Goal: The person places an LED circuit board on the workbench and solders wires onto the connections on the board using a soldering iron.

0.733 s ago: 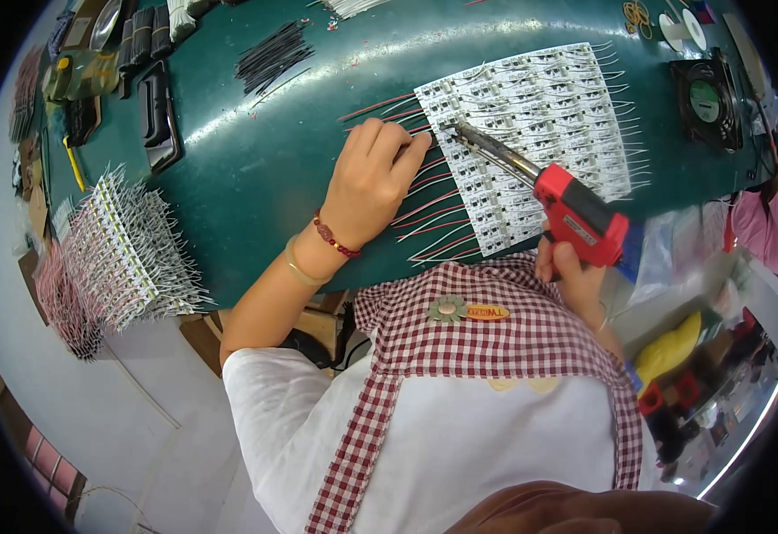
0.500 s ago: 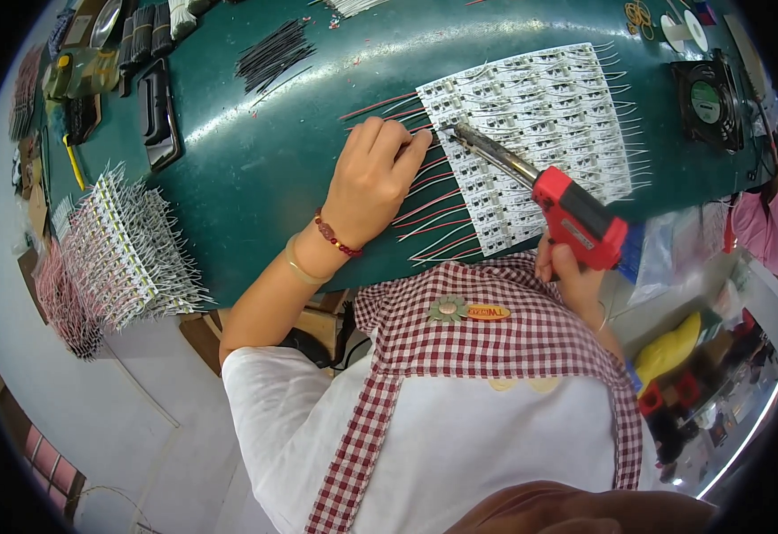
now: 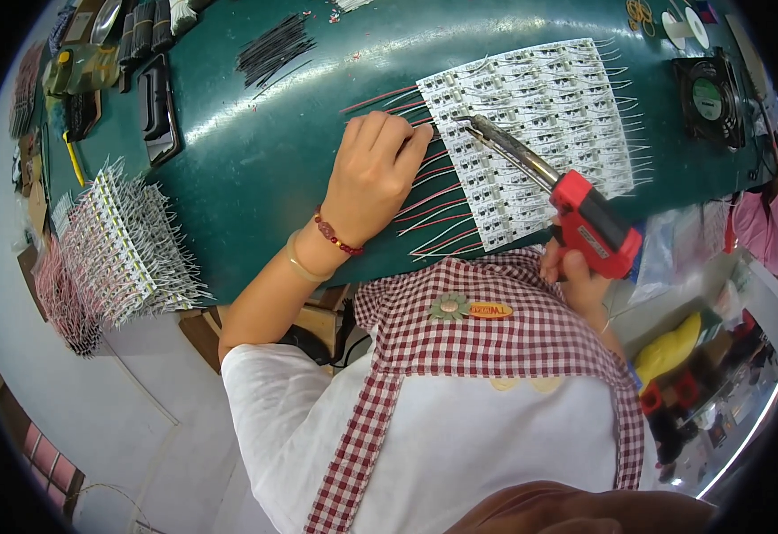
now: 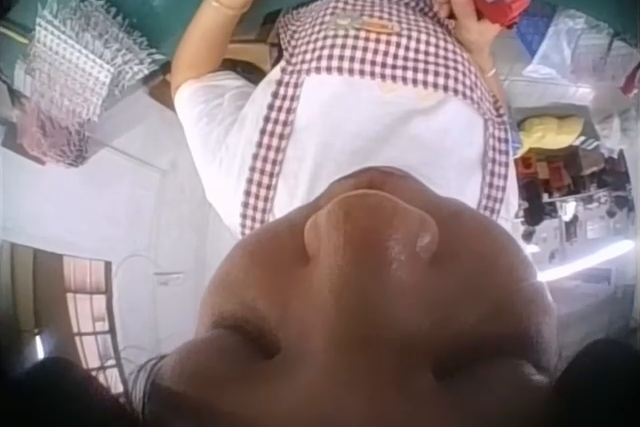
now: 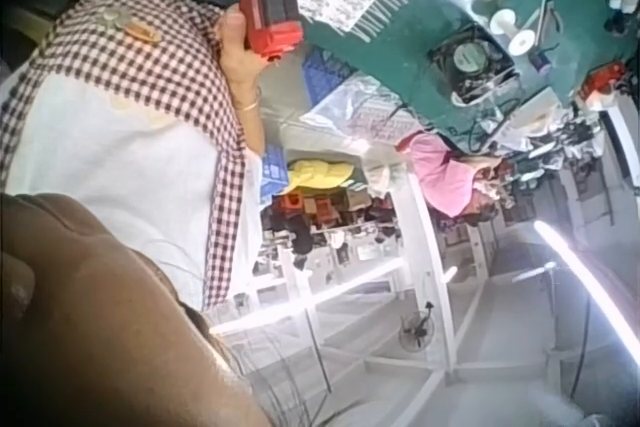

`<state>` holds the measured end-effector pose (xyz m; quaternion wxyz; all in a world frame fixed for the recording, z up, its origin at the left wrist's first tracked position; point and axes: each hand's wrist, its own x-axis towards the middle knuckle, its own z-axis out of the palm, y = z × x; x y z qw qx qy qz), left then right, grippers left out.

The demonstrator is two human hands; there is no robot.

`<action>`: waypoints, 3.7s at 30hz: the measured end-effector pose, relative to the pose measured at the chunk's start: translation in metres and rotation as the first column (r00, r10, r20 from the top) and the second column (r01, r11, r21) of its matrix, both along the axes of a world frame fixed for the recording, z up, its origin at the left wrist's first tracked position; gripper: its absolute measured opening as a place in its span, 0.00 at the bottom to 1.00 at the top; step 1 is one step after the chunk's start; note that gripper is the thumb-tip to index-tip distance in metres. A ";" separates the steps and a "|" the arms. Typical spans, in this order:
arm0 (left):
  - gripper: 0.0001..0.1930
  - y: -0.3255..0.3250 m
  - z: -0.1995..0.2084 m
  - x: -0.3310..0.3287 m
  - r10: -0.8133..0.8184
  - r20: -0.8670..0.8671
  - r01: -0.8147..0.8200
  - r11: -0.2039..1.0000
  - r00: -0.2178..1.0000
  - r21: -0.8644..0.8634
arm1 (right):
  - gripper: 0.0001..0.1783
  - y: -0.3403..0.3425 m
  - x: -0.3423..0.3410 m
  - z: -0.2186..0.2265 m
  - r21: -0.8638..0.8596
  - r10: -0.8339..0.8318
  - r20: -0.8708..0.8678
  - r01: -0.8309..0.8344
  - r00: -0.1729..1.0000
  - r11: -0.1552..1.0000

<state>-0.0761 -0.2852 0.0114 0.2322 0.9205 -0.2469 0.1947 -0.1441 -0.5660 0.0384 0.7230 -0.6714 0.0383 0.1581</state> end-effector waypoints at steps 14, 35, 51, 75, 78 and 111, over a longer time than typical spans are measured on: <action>0.13 -0.007 -0.003 -0.012 -0.032 -0.046 0.032 0.999 0.998 -0.010 | 0.25 -0.013 -0.007 -0.007 0.019 0.080 -0.030 -0.080 0.996 0.997; 0.15 -0.012 0.009 -0.019 -0.033 -0.054 0.033 0.999 0.998 0.003 | 0.31 -0.028 -0.015 0.001 0.005 0.077 -0.028 -0.076 0.997 0.997; 0.14 -0.016 -0.001 -0.026 -0.055 -0.078 0.057 0.998 0.995 0.017 | 0.29 -0.026 -0.019 -0.007 -0.101 0.134 -0.058 -0.139 0.989 0.985; 0.13 -0.015 -0.001 -0.027 -0.042 -0.069 0.046 0.997 0.997 0.055 | 0.15 -0.034 -0.022 -0.005 -0.060 0.185 -0.015 -0.186 0.983 0.981; 0.13 -0.017 0.002 -0.027 -0.021 -0.079 0.024 0.999 0.997 0.040 | 0.14 -0.034 -0.021 -0.004 -0.067 0.194 -0.003 -0.194 0.981 0.979; 0.13 -0.022 0.002 -0.039 -0.057 -0.038 0.060 0.995 0.998 0.077 | 0.30 -0.048 -0.041 -0.007 -0.150 0.181 -0.105 -0.196 0.978 0.969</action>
